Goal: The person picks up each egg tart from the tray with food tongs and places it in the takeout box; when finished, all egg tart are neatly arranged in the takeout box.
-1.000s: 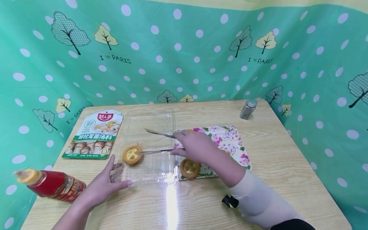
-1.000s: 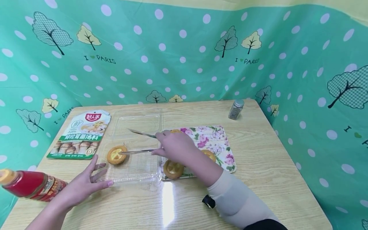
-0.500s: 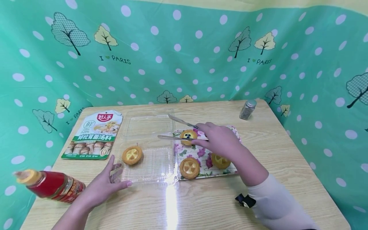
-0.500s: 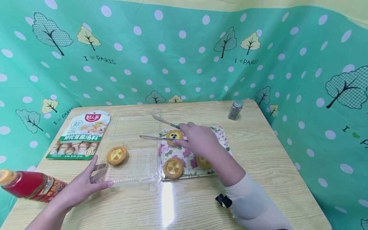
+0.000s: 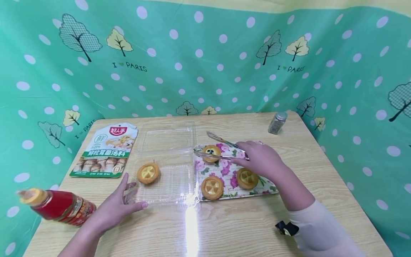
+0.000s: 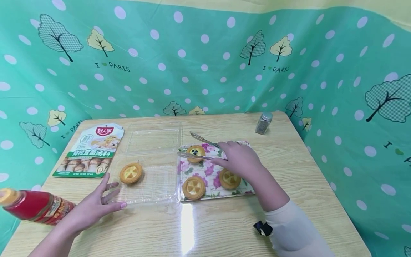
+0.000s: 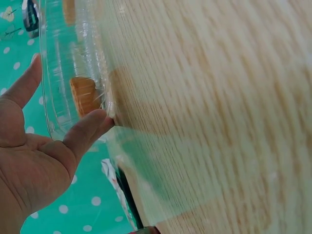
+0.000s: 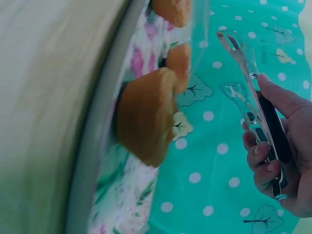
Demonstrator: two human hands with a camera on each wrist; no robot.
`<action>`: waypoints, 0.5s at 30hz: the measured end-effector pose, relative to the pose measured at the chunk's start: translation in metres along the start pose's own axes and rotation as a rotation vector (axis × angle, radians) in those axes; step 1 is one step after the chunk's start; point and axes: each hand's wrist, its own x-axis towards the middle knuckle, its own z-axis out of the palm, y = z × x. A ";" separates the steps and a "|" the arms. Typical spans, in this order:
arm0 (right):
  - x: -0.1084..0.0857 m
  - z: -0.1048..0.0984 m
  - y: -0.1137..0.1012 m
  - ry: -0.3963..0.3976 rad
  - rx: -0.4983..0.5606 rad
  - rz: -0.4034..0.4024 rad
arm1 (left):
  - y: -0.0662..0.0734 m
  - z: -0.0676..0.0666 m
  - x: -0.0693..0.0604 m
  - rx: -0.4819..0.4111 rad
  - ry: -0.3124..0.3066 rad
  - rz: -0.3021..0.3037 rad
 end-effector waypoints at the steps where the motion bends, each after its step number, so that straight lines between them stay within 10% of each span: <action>1: -0.001 0.001 0.002 -0.005 0.000 0.003 | 0.000 0.000 0.000 0.002 0.001 0.002; 15: -0.006 0.019 0.019 -0.067 -0.028 0.025 | -0.001 0.000 0.000 -0.018 -0.001 0.002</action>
